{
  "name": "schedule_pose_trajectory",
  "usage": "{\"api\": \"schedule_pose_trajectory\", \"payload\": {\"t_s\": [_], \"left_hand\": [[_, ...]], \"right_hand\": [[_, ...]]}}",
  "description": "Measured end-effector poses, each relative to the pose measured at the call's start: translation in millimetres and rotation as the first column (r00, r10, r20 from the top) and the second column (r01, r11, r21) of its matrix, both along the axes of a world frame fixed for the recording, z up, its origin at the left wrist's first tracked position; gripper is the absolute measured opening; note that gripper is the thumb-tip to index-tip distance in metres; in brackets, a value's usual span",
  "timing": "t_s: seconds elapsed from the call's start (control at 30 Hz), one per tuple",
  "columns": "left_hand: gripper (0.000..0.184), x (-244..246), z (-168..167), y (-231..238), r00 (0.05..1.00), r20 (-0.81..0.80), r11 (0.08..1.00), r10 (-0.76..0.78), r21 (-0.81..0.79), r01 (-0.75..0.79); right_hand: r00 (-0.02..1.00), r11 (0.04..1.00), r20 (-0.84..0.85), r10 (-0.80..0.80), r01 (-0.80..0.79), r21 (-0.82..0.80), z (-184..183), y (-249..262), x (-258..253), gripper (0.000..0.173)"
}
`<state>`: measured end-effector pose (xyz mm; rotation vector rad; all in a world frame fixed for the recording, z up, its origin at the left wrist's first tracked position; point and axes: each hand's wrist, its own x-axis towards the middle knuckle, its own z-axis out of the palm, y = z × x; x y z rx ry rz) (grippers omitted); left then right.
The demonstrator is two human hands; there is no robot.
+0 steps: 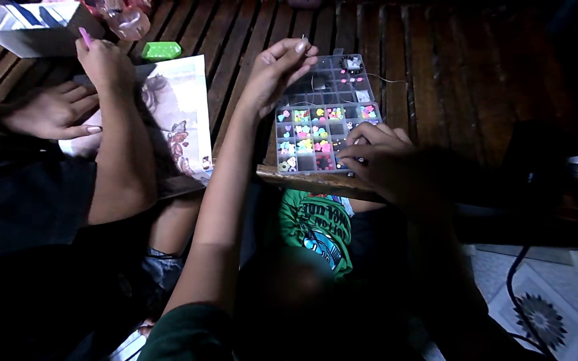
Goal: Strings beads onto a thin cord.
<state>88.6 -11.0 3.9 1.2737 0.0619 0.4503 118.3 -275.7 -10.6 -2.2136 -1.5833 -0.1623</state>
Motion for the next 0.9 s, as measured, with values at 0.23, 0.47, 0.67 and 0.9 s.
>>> {"api": "schedule_pose_trajectory", "payload": {"t_s": [0.23,0.47,0.67,0.9], "left_hand": [[0.014,0,0,0,1.000,-0.001,1.000,-0.003,-0.004,0.003],[0.016,1,-1,2,1.000,0.011,1.000,-0.004,0.012,0.004],[0.015,1,-1,1,1.000,0.011,1.000,-0.002,0.001,0.002],[0.016,0,-2,2,1.000,-0.003,1.000,-0.029,0.001,0.029]], "right_hand": [[0.987,0.999,0.156,0.035,-0.032,-0.025,1,9,1,0.012],[0.988,0.989,-0.065,0.139,-0.136,0.055,9,1,22,0.012],[0.859,0.970,-0.472,0.200,-0.107,0.217,16,-1,30,0.008],[0.816,0.966,-0.521,0.250,-0.172,0.194,50,22,51,0.010]]}}
